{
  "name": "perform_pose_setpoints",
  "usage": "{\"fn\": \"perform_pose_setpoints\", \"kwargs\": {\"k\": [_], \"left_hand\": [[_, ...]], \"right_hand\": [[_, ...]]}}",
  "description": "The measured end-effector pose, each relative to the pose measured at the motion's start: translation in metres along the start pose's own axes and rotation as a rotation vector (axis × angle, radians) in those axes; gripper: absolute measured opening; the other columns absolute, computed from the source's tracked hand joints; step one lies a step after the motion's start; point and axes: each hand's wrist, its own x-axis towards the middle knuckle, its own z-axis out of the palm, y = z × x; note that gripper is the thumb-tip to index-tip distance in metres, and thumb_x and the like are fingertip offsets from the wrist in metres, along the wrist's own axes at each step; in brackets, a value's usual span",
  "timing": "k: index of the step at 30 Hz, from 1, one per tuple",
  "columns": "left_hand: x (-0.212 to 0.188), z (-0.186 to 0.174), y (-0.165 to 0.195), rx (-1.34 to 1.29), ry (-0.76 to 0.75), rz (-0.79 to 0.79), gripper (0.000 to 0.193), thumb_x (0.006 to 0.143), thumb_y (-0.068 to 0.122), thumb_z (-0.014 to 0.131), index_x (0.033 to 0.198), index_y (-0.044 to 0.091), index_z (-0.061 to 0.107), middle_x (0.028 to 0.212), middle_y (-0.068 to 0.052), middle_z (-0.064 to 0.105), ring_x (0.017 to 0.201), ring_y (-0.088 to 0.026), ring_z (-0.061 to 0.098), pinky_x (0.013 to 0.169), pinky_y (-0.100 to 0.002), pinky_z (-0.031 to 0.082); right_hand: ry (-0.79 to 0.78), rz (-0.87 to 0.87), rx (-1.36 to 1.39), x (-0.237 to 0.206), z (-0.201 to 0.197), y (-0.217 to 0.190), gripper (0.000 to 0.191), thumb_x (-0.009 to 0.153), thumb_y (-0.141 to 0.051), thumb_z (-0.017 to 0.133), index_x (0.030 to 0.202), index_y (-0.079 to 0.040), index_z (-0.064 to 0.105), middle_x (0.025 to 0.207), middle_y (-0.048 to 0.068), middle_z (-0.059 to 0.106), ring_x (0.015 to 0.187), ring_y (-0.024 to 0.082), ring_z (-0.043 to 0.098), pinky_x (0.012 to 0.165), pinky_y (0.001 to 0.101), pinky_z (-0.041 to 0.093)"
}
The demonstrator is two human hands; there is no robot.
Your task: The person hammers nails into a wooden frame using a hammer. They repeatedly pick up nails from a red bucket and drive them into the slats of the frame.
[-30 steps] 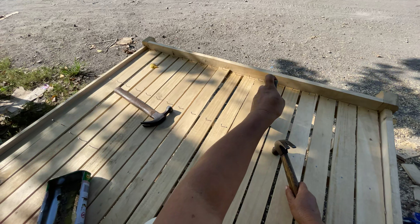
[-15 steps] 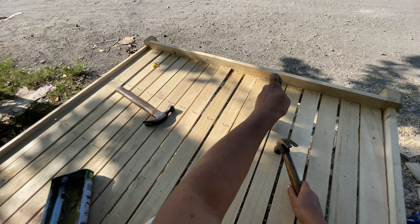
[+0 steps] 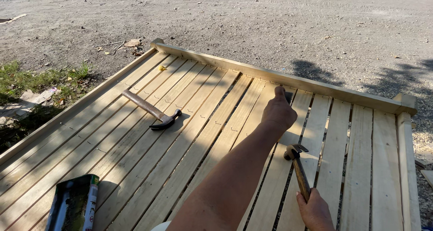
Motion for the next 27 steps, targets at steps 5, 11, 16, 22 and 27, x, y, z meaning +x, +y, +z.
{"fn": "perform_pose_setpoints", "kwargs": {"k": [5,11,16,22,27], "left_hand": [[0.008,0.005,-0.010,-0.064,0.067,-0.089,0.046,0.077,0.015,0.069,0.122,0.007,0.060,0.115,-0.022,0.073,0.111,-0.038,0.070,0.098,-0.045,0.055],[0.016,0.009,-0.019,-0.158,0.100,-0.080,0.048,0.071,0.016,0.072,0.119,0.014,0.069,0.111,-0.015,0.074,0.107,-0.032,0.071,0.094,-0.043,0.056],[0.016,0.015,-0.026,-0.104,0.133,0.041,0.042,0.074,0.022,0.073,0.115,0.012,0.071,0.106,-0.016,0.076,0.105,-0.034,0.072,0.093,-0.043,0.056],[0.017,0.022,-0.029,-0.092,0.121,-0.002,0.039,0.075,0.026,0.075,0.110,0.009,0.071,0.107,-0.016,0.075,0.105,-0.034,0.071,0.093,-0.044,0.057],[0.016,0.022,-0.032,-0.117,0.117,0.017,0.039,0.076,0.019,0.071,0.114,0.009,0.070,0.110,-0.018,0.074,0.109,-0.036,0.070,0.096,-0.045,0.055]], "right_hand": [[-0.075,0.138,0.177,-0.033,-0.032,-0.041,0.044,0.099,-0.047,0.064,0.111,-0.004,0.063,0.078,0.018,0.069,0.067,0.032,0.070,0.068,0.0470,0.058],[0.157,-0.149,0.479,-0.078,-0.114,-0.113,0.042,0.097,-0.042,0.067,0.100,-0.002,0.058,0.061,0.013,0.060,0.043,0.023,0.057,0.045,0.0407,0.050],[0.382,-0.437,0.360,-0.095,-0.154,-0.145,0.042,0.097,-0.045,0.064,0.103,-0.004,0.059,0.067,0.012,0.064,0.058,0.024,0.065,0.060,0.0436,0.054],[0.283,-0.359,0.142,-0.100,-0.159,-0.152,0.042,0.097,-0.047,0.062,0.107,-0.006,0.060,0.075,0.015,0.071,0.070,0.030,0.072,0.074,0.0476,0.056],[0.366,-0.419,0.247,-0.098,-0.155,-0.151,0.043,0.097,-0.047,0.063,0.105,-0.005,0.061,0.076,0.015,0.070,0.071,0.030,0.070,0.072,0.0476,0.056]]}}
